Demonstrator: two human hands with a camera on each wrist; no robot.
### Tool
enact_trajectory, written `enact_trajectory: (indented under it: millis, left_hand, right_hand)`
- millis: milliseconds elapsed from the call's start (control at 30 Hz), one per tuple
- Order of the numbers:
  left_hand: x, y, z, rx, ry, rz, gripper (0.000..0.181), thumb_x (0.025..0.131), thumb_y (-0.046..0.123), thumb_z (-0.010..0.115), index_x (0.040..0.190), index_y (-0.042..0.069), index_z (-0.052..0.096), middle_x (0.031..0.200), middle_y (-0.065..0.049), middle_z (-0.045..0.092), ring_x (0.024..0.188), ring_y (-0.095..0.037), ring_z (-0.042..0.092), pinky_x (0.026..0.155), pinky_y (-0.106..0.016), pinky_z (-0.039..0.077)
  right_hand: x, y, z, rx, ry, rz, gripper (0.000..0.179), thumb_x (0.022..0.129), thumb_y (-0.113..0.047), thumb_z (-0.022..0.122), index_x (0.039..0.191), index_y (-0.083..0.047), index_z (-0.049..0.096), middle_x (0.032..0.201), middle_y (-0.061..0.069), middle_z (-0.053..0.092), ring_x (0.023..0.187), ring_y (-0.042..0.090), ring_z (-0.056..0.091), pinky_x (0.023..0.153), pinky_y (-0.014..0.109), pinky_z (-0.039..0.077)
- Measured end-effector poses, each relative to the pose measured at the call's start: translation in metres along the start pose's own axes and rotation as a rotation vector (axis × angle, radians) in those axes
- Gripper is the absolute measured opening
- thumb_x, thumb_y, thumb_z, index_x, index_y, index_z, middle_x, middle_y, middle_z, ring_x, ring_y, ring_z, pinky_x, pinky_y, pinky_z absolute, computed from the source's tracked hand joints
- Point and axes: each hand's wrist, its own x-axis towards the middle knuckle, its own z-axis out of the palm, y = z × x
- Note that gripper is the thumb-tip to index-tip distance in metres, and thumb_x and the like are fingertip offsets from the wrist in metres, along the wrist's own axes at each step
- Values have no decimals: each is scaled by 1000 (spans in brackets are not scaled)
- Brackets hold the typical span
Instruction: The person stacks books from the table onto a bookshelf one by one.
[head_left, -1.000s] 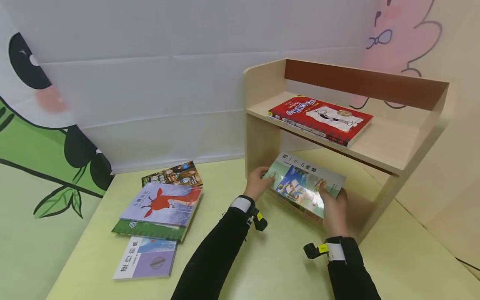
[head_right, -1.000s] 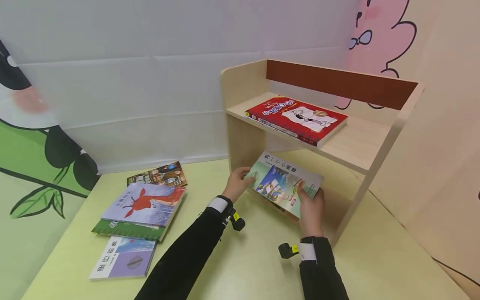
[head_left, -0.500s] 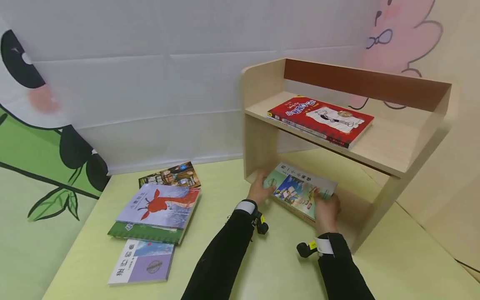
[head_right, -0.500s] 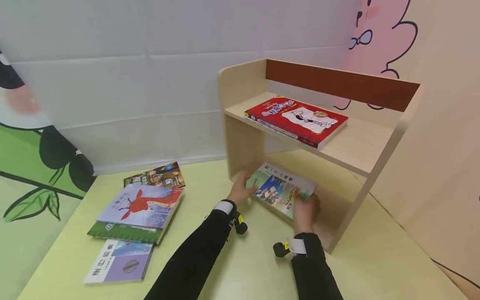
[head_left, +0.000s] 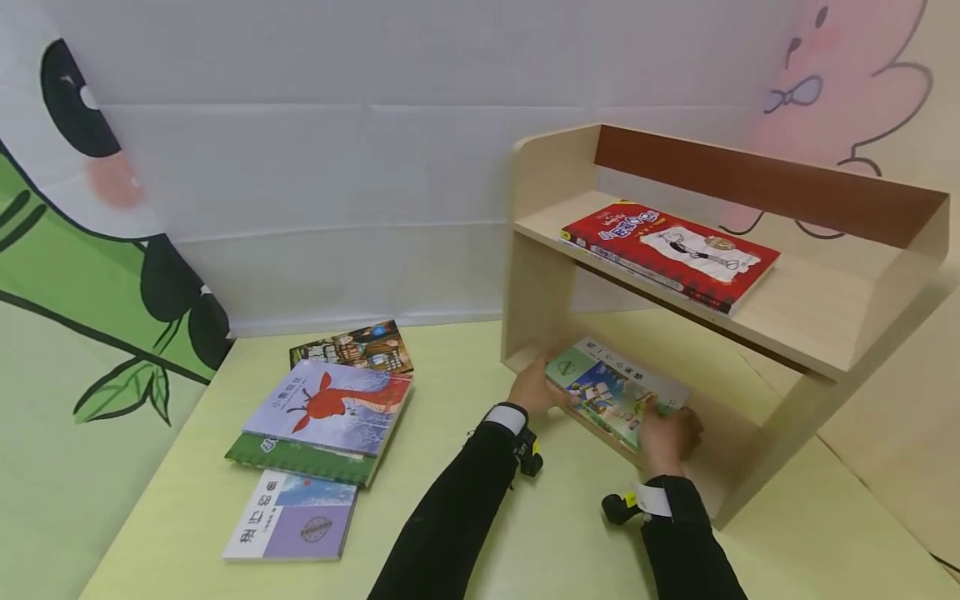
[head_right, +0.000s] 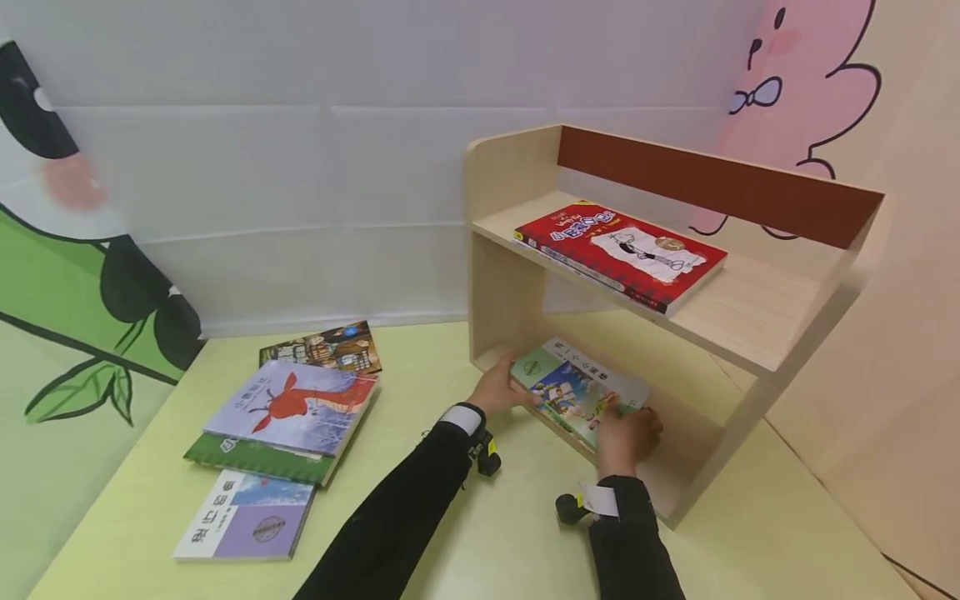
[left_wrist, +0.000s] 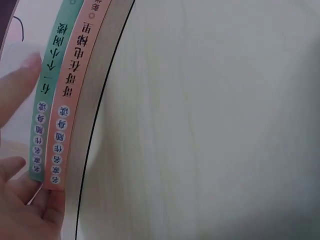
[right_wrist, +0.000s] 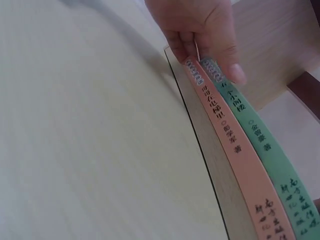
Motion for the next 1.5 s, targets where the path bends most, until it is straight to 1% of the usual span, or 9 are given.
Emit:
enact_trajectory:
  millis: [133, 300, 633, 767, 1033, 1133, 1233, 1367, 1500]
  left_hand:
    - [-2, -4, 1, 89, 45, 41, 98, 70, 39, 88, 146, 2, 39, 137, -17, 53, 123, -32, 53, 102, -40, 43]
    - [-10, -2, -6, 163, 85, 67, 103, 62, 38, 92, 143, -1, 43, 131, -21, 55, 118, -33, 54, 99, -40, 45]
    - [-24, 4, -9, 270, 122, 49, 100, 58, 37, 94, 138, -1, 47, 120, -20, 60, 109, -31, 58, 94, -39, 48]
    - [-26, 1, -8, 270, 106, 40, 103, 60, 37, 93, 141, 0, 43, 125, -21, 58, 113, -32, 57, 96, -39, 47]
    - [-37, -6, -18, 79, 40, 92, 93, 70, 28, 89, 144, -1, 40, 137, -18, 52, 125, -31, 51, 105, -40, 41]
    - [-49, -5, -31, 31, 37, 76, 88, 75, 26, 86, 144, -1, 39, 139, -19, 50, 127, -34, 49, 105, -43, 40]
    - [-65, -6, -52, -15, 26, 49, 85, 80, 26, 82, 146, 0, 35, 142, -21, 48, 129, -37, 46, 105, -46, 40]
    - [-90, -12, -92, -89, 28, 12, 77, 86, 25, 76, 147, 4, 35, 143, -20, 47, 130, -38, 44, 103, -50, 40]
    - [-116, -26, -137, -117, 106, -38, 68, 89, 25, 72, 146, 6, 39, 140, -20, 50, 129, -39, 45, 103, -52, 40]
  right_hand:
    - [-1, 0, 0, -38, -19, -4, 67, 96, -28, 50, 131, 26, 29, 129, 43, 28, 119, 57, 30, 96, 63, 27]
    - [-2, 0, 2, -53, -72, -7, 76, 96, -29, 50, 138, 24, 17, 137, 44, 20, 125, 58, 23, 103, 63, 22]
    - [-9, 0, 5, 37, -90, 4, 82, 94, -25, 55, 144, 19, 7, 147, 38, 7, 133, 56, 16, 111, 59, 18]
    - [-11, 1, 7, 79, -86, -1, 82, 93, -23, 57, 142, 21, 9, 148, 36, 3, 134, 55, 16, 111, 58, 20]
    - [-13, 1, 3, 149, -160, -33, 80, 96, -26, 53, 145, 18, 8, 150, 37, 0, 137, 53, 10, 113, 58, 14]
    - [-18, -2, 0, 171, -171, -50, 80, 97, -26, 52, 147, 15, 6, 151, 37, 0, 138, 52, 4, 113, 60, 10]
    - [-26, -3, -4, 175, -122, -81, 79, 97, -25, 54, 148, 13, 8, 152, 36, 3, 139, 52, 2, 112, 62, 8]
    - [-39, -6, -9, 228, -14, -149, 70, 96, -18, 55, 148, 10, 18, 154, 31, 10, 140, 48, 5, 112, 62, 10]
    - [-55, -22, -12, 338, -18, -218, 62, 95, -10, 51, 148, 6, 24, 154, 26, 14, 142, 43, 9, 113, 58, 14]
